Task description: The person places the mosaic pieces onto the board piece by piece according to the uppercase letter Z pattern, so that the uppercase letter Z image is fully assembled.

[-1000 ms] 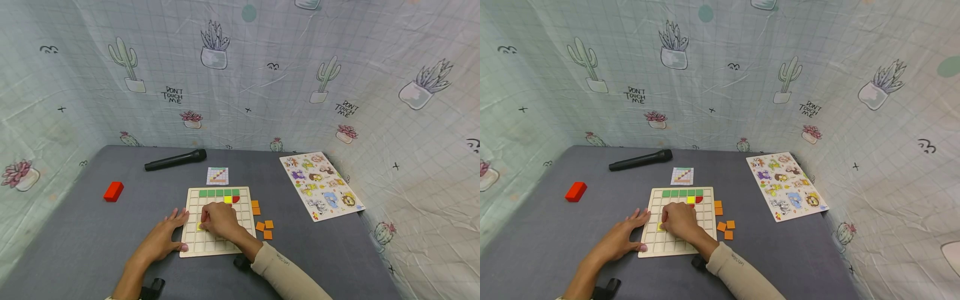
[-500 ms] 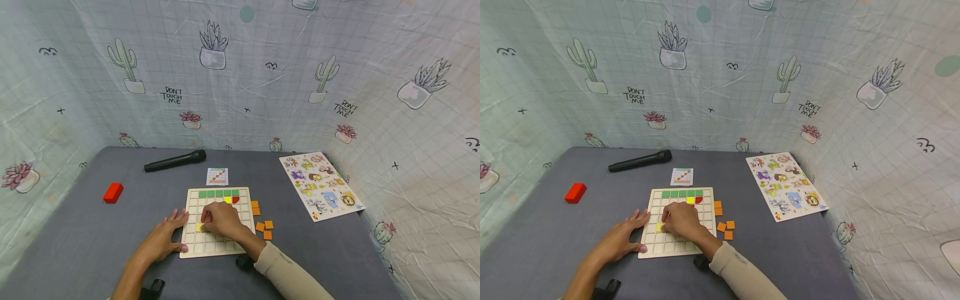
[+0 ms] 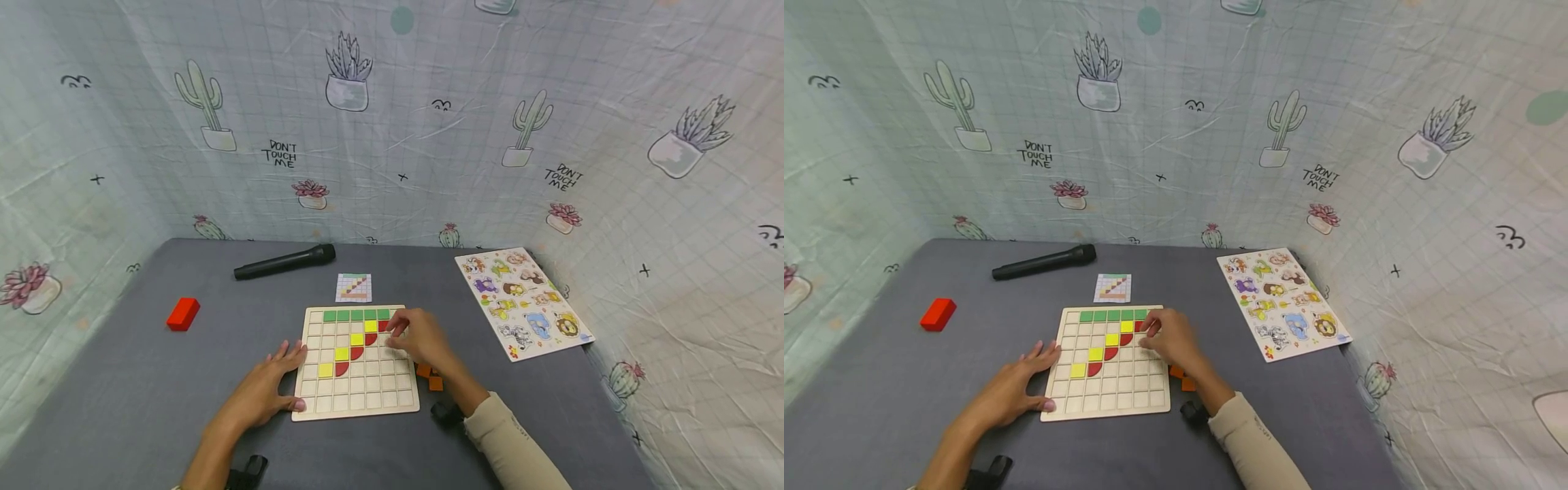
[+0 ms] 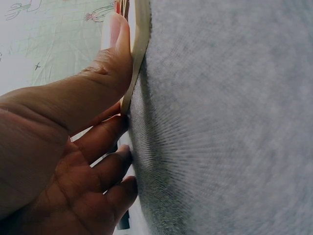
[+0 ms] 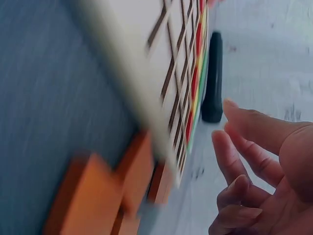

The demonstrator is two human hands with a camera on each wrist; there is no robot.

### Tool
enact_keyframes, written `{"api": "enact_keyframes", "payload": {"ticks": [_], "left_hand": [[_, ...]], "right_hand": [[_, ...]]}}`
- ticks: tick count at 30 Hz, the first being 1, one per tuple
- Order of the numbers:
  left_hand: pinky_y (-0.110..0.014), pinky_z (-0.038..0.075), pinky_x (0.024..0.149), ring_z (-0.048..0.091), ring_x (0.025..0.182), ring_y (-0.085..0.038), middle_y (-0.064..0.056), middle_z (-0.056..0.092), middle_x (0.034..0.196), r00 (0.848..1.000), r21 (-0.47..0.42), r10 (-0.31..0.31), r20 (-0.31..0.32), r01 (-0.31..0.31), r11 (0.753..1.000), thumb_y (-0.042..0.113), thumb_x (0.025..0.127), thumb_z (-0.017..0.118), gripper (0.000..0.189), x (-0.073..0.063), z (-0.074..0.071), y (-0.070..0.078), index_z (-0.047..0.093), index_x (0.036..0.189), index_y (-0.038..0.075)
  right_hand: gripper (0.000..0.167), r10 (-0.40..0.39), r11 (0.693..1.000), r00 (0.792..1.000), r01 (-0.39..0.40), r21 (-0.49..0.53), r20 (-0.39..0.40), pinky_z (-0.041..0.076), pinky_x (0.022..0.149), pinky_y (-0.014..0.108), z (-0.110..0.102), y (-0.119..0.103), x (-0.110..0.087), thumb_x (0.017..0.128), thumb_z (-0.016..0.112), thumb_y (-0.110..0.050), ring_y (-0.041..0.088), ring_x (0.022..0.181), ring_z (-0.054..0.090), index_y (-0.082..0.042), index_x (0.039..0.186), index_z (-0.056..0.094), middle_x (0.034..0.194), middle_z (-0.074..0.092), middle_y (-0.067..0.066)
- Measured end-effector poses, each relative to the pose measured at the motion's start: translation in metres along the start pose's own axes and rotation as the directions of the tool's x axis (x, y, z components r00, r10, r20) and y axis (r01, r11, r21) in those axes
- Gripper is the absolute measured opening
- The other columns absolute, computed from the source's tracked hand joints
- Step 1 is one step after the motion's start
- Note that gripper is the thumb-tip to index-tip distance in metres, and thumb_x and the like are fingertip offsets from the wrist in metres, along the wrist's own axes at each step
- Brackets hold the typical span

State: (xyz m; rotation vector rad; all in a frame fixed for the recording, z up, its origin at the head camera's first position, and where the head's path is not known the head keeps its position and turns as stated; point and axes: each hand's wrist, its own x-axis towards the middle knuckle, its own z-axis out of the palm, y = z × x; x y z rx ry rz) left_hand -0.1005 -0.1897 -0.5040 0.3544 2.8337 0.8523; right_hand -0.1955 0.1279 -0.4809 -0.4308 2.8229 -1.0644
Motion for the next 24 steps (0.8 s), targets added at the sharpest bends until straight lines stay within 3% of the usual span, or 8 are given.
{"api": "enact_keyframes", "payload": {"ticks": [7, 15, 24], "left_hand": [[-0.070, 0.026, 0.126, 0.026, 0.160, -0.048, -0.018, 0.040, 0.168, 1.000, 0.000, -0.005, 0.001, 0.005, 1.000, 0.028, 0.065, 0.098, 0.110, 0.000, 0.002, -0.001, 0.047, 0.159, 0.002], [-0.071, 0.026, 0.126, 0.026, 0.161, -0.048, -0.017, 0.039, 0.169, 1.000, 0.003, -0.024, 0.009, 0.023, 1.000, 0.029, 0.065, 0.098, 0.111, 0.001, 0.001, 0.000, 0.045, 0.160, 0.004], [-0.072, 0.026, 0.125, 0.026, 0.161, -0.048, -0.017, 0.039, 0.169, 0.999, 0.013, -0.032, 0.013, 0.031, 0.999, 0.030, 0.066, 0.098, 0.110, 0.001, 0.001, 0.000, 0.045, 0.160, 0.005]], "right_hand": [[0.022, 0.078, 0.991, 0.995, -0.084, -0.108, -0.061, 0.049, 0.064, 0.033, -0.023, 0.031, 0.005, 0.087, 0.090, -0.022, 0.015, 0.075, 0.060, -0.019, 0.106, 0.078, 0.090, 0.070, -0.004], [0.020, 0.141, 0.962, 0.990, -0.137, -0.237, -0.001, 0.045, 0.069, 0.035, -0.023, 0.041, 0.012, 0.085, 0.092, -0.029, 0.016, 0.076, 0.057, -0.023, 0.093, 0.075, 0.086, 0.064, -0.003], [0.020, 0.139, 0.975, 0.989, -0.146, -0.168, -0.051, 0.044, 0.062, 0.034, -0.025, 0.040, 0.012, 0.087, 0.090, -0.026, 0.015, 0.067, 0.058, -0.023, 0.084, 0.071, 0.074, 0.064, -0.005]]}}
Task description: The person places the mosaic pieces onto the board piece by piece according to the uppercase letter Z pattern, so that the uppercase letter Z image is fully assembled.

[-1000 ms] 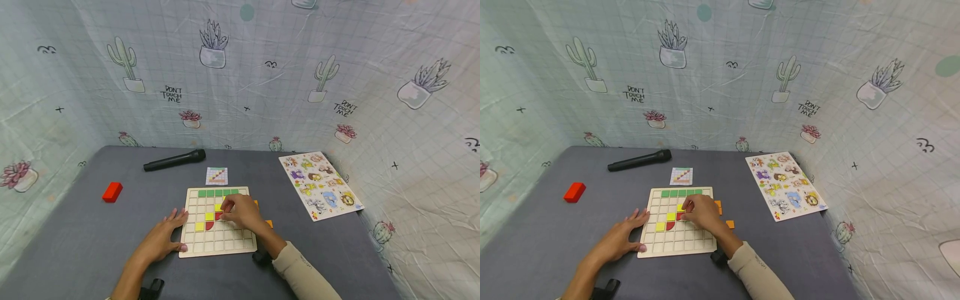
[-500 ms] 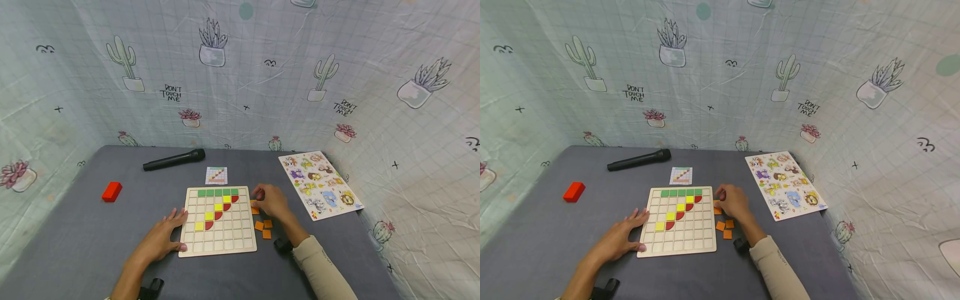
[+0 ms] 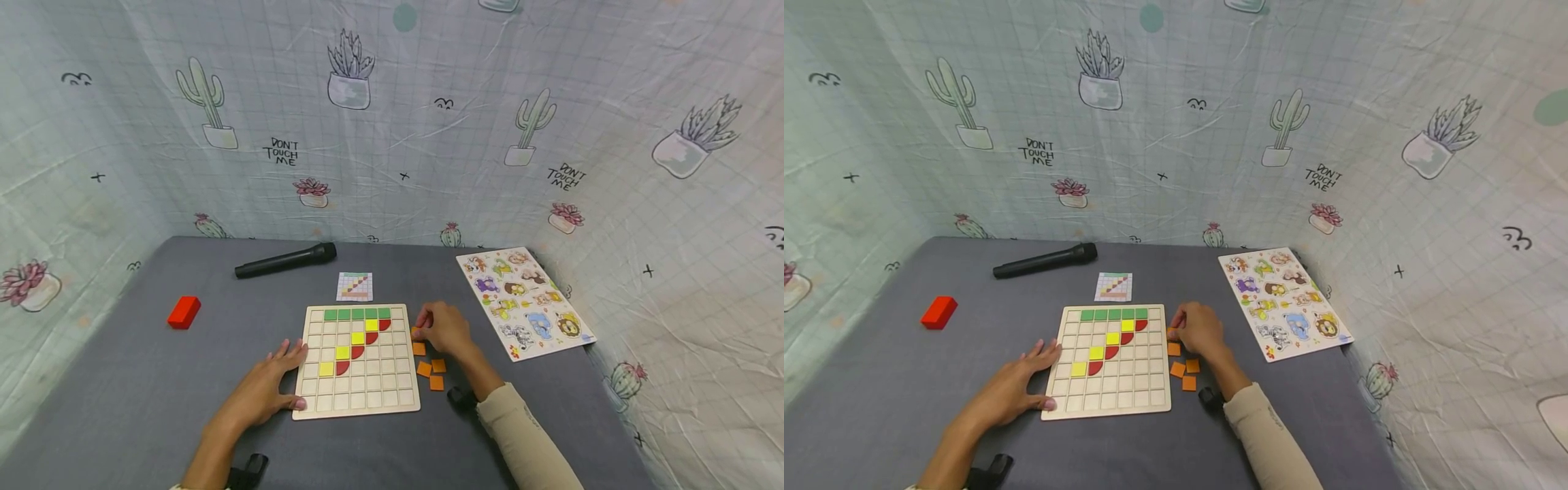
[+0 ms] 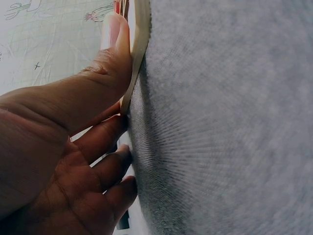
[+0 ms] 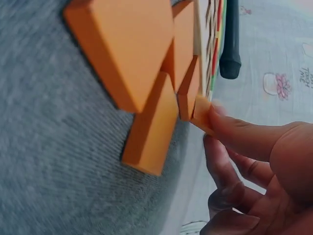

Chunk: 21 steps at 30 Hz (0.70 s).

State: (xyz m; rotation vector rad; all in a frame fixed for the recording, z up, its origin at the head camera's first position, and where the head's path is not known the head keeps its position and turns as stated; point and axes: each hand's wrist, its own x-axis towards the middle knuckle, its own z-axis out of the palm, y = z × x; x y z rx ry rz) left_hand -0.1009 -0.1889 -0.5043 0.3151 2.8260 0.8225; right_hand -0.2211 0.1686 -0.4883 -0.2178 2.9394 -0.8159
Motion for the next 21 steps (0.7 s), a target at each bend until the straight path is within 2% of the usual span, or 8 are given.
{"api": "enact_keyframes", "payload": {"ticks": [5, 8, 14, 21], "left_hand": [[-0.072, 0.026, 0.125, 0.026, 0.161, -0.048, -0.017, 0.039, 0.169, 1.000, -0.002, 0.006, -0.007, -0.006, 1.000, 0.029, 0.067, 0.098, 0.110, 0.000, -0.001, 0.000, 0.046, 0.160, 0.004], [-0.071, 0.026, 0.126, 0.026, 0.161, -0.048, -0.017, 0.039, 0.169, 1.000, 0.000, 0.013, -0.013, -0.013, 1.000, 0.029, 0.067, 0.098, 0.109, 0.000, -0.001, 0.000, 0.046, 0.160, 0.004], [-0.071, 0.027, 0.125, 0.027, 0.160, -0.049, -0.017, 0.040, 0.168, 1.000, 0.002, 0.018, -0.013, -0.018, 1.000, 0.029, 0.067, 0.098, 0.109, -0.001, -0.001, 0.000, 0.047, 0.159, 0.003], [-0.071, 0.029, 0.125, 0.028, 0.160, -0.049, -0.017, 0.041, 0.168, 0.999, 0.006, 0.028, -0.025, -0.028, 1.000, 0.028, 0.066, 0.098, 0.108, -0.002, -0.002, 0.002, 0.048, 0.158, 0.003]], "right_hand": [[0.010, -0.046, 0.998, 0.998, 0.048, 0.052, -0.031, 0.044, 0.056, 0.032, -0.005, -0.003, -0.005, 0.093, 0.084, -0.024, 0.016, 0.064, 0.057, -0.021, 0.100, 0.077, 0.074, 0.064, -0.005], [0.011, -0.083, 0.995, 0.996, 0.085, 0.049, -0.037, 0.042, 0.055, 0.030, -0.006, -0.009, -0.010, 0.095, 0.082, -0.025, 0.015, 0.064, 0.055, -0.021, 0.105, 0.078, 0.076, 0.064, -0.005], [0.015, -0.119, 0.991, 0.992, 0.121, 0.050, -0.038, 0.045, 0.059, 0.030, -0.002, -0.035, -0.023, 0.088, 0.087, -0.032, 0.014, 0.069, 0.057, -0.025, 0.096, 0.077, 0.078, 0.069, -0.009], [0.018, -0.189, 0.980, 0.982, 0.188, 0.067, 0.013, 0.044, 0.059, 0.028, 0.017, -0.061, -0.035, 0.084, 0.091, -0.036, 0.009, 0.068, 0.058, -0.026, 0.089, 0.076, 0.075, 0.070, -0.012]]}}
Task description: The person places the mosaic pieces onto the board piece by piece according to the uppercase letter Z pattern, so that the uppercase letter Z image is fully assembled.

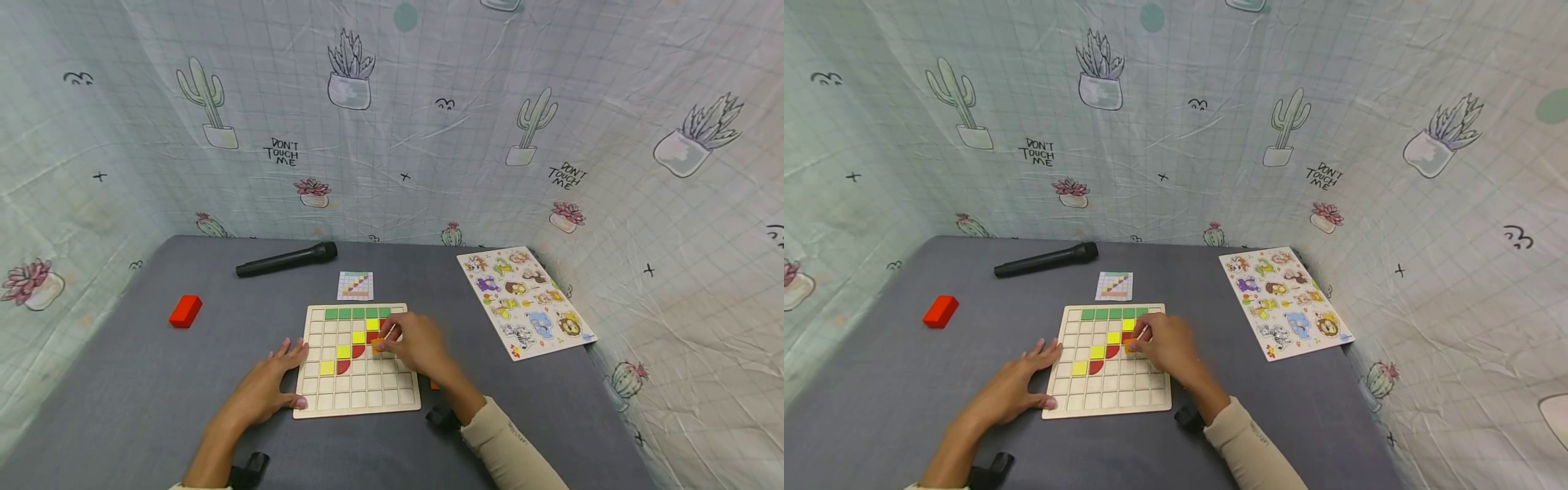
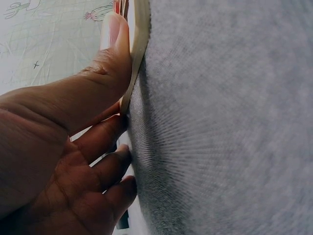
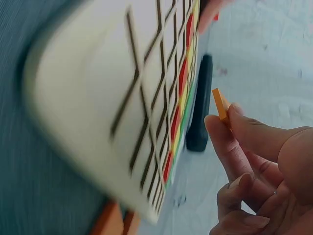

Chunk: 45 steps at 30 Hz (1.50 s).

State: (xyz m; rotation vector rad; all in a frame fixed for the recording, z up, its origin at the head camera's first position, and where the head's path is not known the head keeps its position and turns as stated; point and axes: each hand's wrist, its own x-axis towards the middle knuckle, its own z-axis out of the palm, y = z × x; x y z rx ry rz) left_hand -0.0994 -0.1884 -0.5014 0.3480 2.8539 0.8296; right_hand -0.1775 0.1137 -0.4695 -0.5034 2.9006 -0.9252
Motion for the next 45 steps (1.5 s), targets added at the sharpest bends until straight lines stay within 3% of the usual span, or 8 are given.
{"api": "enact_keyframes", "payload": {"ticks": [12, 21, 35, 45], "left_hand": [[-0.071, 0.029, 0.124, 0.029, 0.158, -0.050, -0.019, 0.042, 0.167, 1.000, -0.009, 0.025, -0.011, -0.025, 1.000, 0.027, 0.067, 0.097, 0.105, 0.000, 0.000, -0.001, 0.049, 0.157, 0.001], [-0.072, 0.030, 0.124, 0.030, 0.158, -0.051, -0.019, 0.042, 0.167, 1.000, -0.006, 0.024, -0.007, -0.024, 1.000, 0.028, 0.067, 0.097, 0.105, 0.000, 0.000, -0.002, 0.050, 0.157, 0.002], [-0.072, 0.030, 0.123, 0.030, 0.158, -0.050, -0.019, 0.042, 0.167, 1.000, -0.019, 0.030, -0.007, -0.030, 0.999, 0.029, 0.068, 0.096, 0.104, -0.001, 0.000, -0.003, 0.049, 0.157, 0.002], [-0.071, 0.029, 0.125, 0.028, 0.159, -0.049, -0.018, 0.040, 0.168, 1.000, -0.010, 0.015, -0.004, -0.015, 1.000, 0.028, 0.068, 0.097, 0.106, 0.001, 0.002, -0.004, 0.048, 0.158, 0.003]], "right_hand": [[0.024, -0.068, 0.997, 0.987, 0.062, 0.044, 0.144, 0.042, 0.058, 0.022, 0.046, -0.052, -0.008, 0.082, 0.093, -0.030, 0.001, 0.062, 0.054, -0.024, 0.080, 0.071, 0.067, 0.063, -0.014], [0.029, -0.079, 0.995, 0.985, 0.087, -0.050, 0.152, 0.038, 0.055, 0.025, 0.068, -0.063, -0.005, 0.083, 0.092, -0.033, 0.004, 0.061, 0.050, -0.025, 0.074, 0.066, 0.063, 0.057, -0.014], [0.023, -0.117, 0.984, 0.977, 0.138, -0.114, 0.177, 0.039, 0.056, 0.026, 0.071, -0.070, -0.006, 0.084, 0.092, -0.031, 0.003, 0.062, 0.050, -0.027, 0.071, 0.073, 0.063, 0.059, -0.017], [0.022, -0.094, 0.995, 0.988, 0.096, -0.014, 0.124, 0.040, 0.058, 0.022, 0.050, -0.055, -0.013, 0.082, 0.094, -0.027, 0.001, 0.063, 0.052, -0.024, 0.078, 0.073, 0.066, 0.060, -0.015]]}}
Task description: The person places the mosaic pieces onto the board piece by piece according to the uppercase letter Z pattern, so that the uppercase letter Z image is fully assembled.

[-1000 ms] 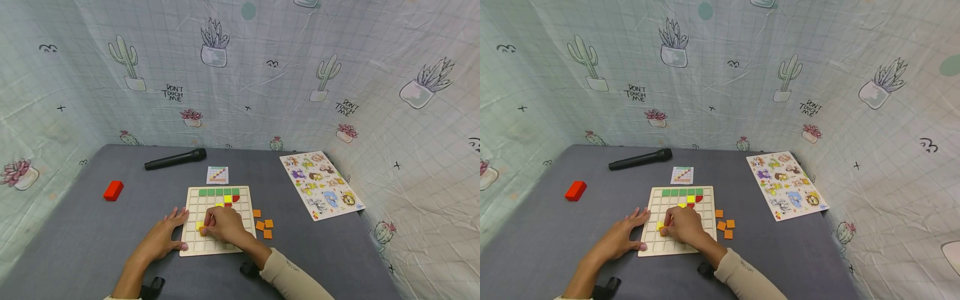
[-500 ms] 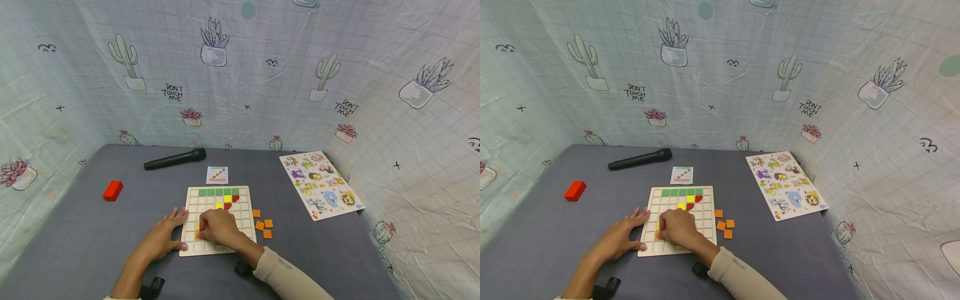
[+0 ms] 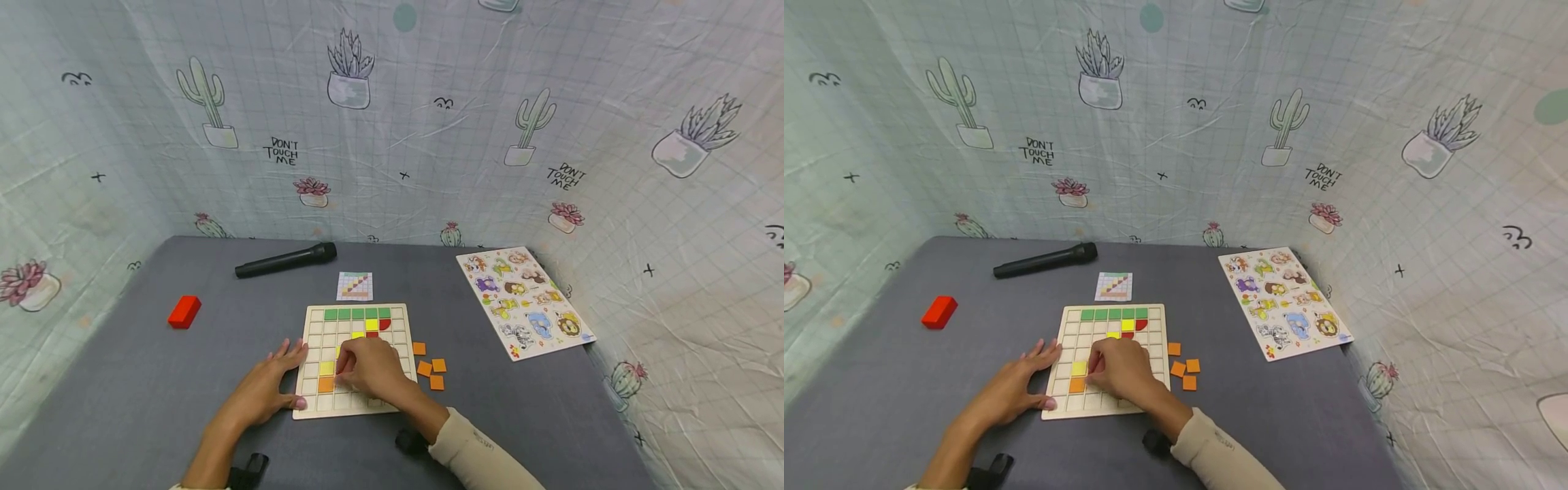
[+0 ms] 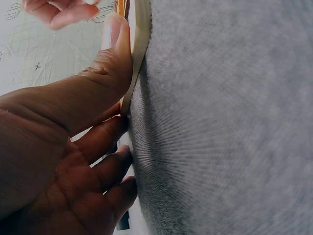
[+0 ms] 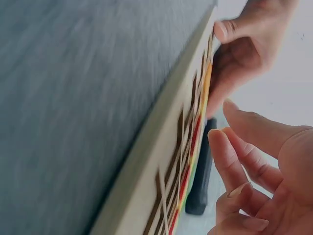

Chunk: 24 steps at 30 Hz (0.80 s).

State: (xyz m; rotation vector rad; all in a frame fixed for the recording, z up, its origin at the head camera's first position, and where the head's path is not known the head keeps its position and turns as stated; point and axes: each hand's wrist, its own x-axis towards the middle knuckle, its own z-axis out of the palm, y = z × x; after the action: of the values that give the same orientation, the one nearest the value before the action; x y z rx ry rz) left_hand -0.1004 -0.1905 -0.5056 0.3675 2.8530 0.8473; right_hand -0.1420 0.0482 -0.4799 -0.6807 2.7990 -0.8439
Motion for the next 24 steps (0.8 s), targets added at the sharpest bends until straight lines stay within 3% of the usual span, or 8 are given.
{"api": "enact_keyframes", "payload": {"ticks": [8, 14, 19, 24], "left_hand": [[-0.071, 0.027, 0.126, 0.027, 0.160, -0.048, -0.018, 0.040, 0.168, 1.000, 0.011, -0.022, 0.011, 0.022, 1.000, 0.027, 0.066, 0.098, 0.109, 0.001, -0.001, 0.003, 0.048, 0.159, 0.003], [-0.071, 0.028, 0.125, 0.028, 0.160, -0.049, -0.018, 0.040, 0.168, 1.000, 0.013, -0.021, 0.004, 0.021, 1.000, 0.027, 0.066, 0.098, 0.109, 0.000, -0.001, 0.004, 0.047, 0.159, 0.003], [-0.071, 0.027, 0.126, 0.027, 0.160, -0.049, -0.018, 0.039, 0.169, 1.000, 0.006, -0.023, 0.009, 0.023, 1.000, 0.027, 0.066, 0.098, 0.109, -0.001, -0.001, 0.004, 0.047, 0.159, 0.003], [-0.071, 0.025, 0.126, 0.026, 0.160, -0.049, -0.018, 0.039, 0.169, 0.999, -0.001, -0.029, 0.014, 0.029, 1.000, 0.026, 0.066, 0.098, 0.108, 0.000, -0.001, 0.004, 0.047, 0.159, 0.003]], "right_hand": [[0.021, 0.061, 0.997, 0.996, -0.057, 0.056, -0.061, 0.046, 0.064, 0.024, -0.027, 0.041, -0.011, 0.082, 0.094, -0.025, 0.004, 0.070, 0.057, -0.023, 0.085, 0.073, 0.074, 0.066, -0.013], [0.021, 0.161, 0.986, 0.982, -0.155, 0.065, -0.101, 0.046, 0.065, 0.029, -0.047, 0.074, -0.018, 0.082, 0.093, -0.023, 0.010, 0.073, 0.057, -0.020, 0.093, 0.076, 0.078, 0.066, -0.009], [0.024, 0.234, 0.971, 0.962, -0.239, -0.020, -0.141, 0.047, 0.068, 0.034, -0.058, 0.097, -0.022, 0.082, 0.094, -0.026, 0.012, 0.077, 0.058, -0.022, 0.099, 0.077, 0.088, 0.069, -0.004], [0.022, 0.277, 0.950, 0.952, -0.291, -0.113, -0.130, 0.050, 0.068, 0.038, -0.061, 0.108, -0.024, 0.085, 0.091, -0.027, 0.015, 0.081, 0.058, -0.023, 0.101, 0.077, 0.093, 0.066, -0.003]]}}
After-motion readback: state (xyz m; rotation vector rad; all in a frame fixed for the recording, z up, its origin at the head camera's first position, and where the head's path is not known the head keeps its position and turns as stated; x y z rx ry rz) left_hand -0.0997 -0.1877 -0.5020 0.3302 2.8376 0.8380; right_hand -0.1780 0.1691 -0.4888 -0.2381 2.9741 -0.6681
